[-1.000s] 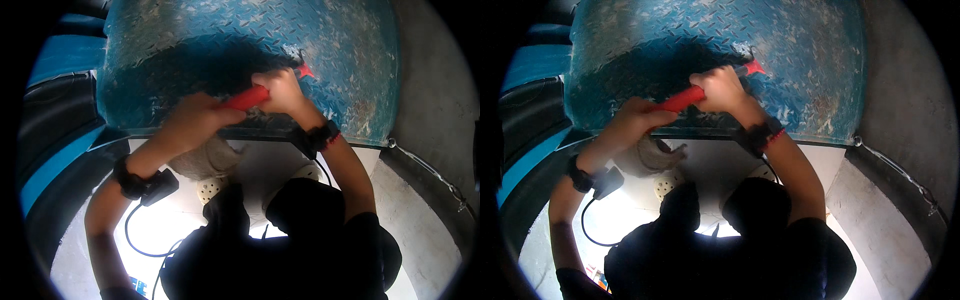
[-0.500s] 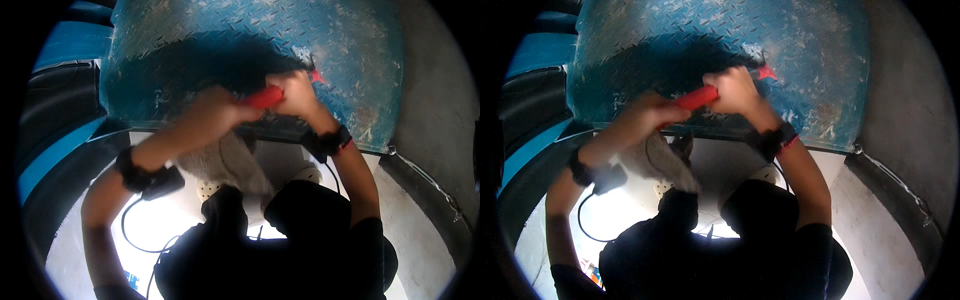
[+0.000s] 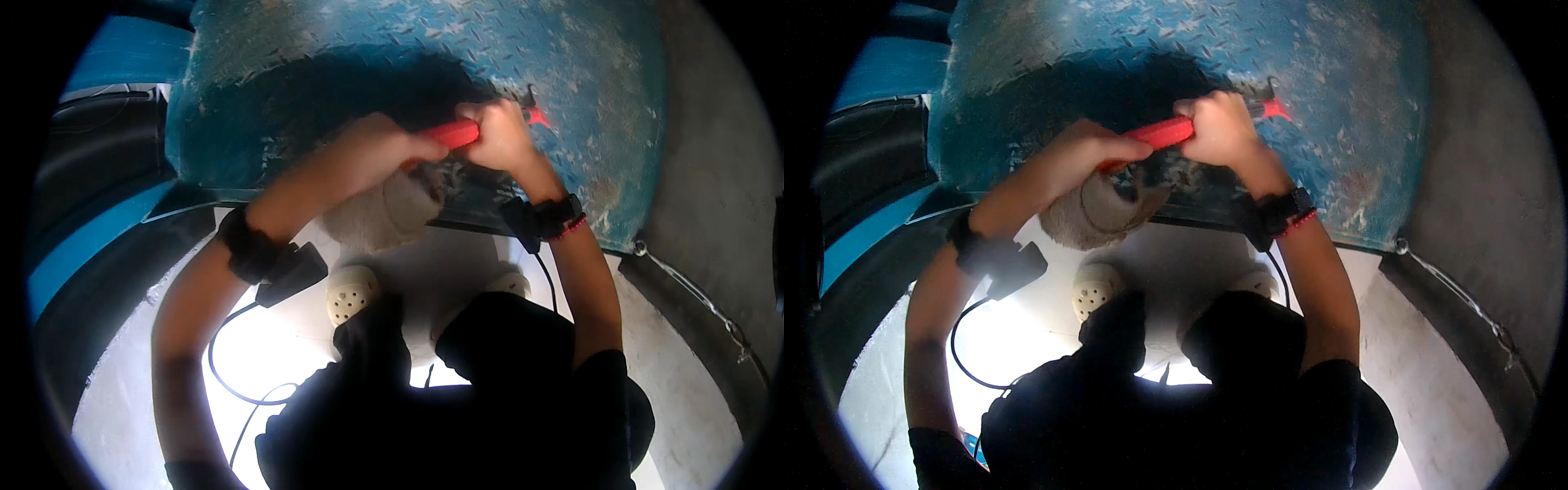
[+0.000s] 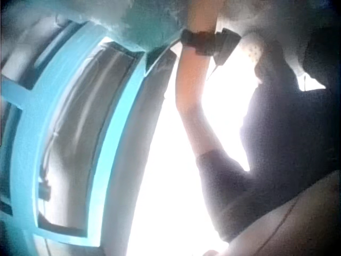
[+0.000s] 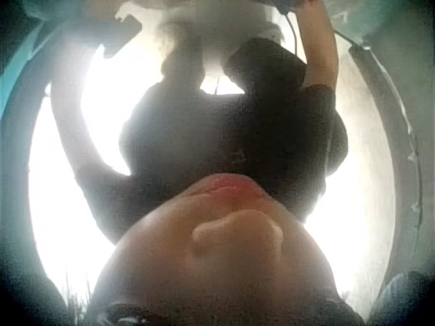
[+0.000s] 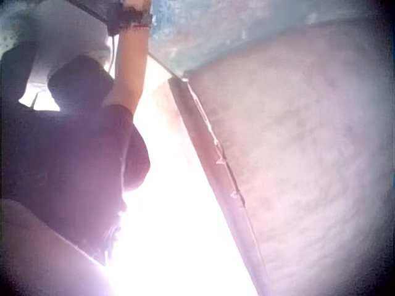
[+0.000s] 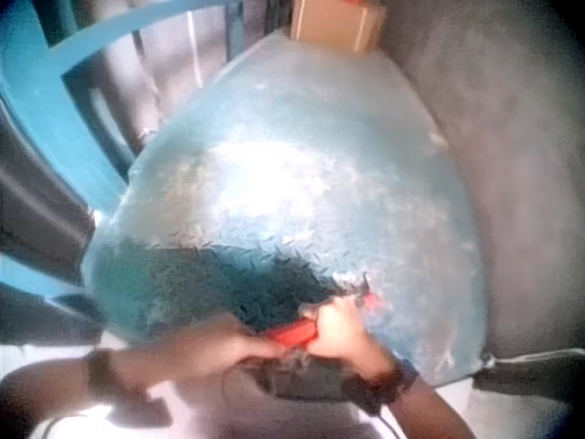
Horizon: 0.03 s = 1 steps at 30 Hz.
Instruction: The person scrapes white paint or residue from a pink plastic stool using a scraper and a cloth, then stands up to scrape similar residue from a green textured wall panel.
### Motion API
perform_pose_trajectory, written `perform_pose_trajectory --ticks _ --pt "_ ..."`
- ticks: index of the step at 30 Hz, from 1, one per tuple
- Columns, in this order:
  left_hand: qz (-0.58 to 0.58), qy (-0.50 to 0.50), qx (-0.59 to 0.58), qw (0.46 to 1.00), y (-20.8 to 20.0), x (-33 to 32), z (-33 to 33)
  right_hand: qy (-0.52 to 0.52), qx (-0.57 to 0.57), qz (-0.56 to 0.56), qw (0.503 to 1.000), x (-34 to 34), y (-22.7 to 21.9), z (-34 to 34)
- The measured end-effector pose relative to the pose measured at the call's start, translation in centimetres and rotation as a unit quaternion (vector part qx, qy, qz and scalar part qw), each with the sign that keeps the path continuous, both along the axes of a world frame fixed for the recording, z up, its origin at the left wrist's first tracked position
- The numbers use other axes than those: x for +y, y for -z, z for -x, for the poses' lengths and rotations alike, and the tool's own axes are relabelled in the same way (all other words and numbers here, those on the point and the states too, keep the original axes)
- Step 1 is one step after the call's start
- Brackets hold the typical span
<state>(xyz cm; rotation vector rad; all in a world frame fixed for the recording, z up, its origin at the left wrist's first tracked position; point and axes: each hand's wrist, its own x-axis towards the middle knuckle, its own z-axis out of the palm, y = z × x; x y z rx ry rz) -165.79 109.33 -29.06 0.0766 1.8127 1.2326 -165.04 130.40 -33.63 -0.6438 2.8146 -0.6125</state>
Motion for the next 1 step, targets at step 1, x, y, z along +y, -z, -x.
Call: perform_pose_trajectory --ticks 1 --pt "0.019 0.021 0.014 0.999 -0.01 -0.04 -1.04 -0.015 -0.030 -0.001 0.999 0.35 -0.23 -0.70"
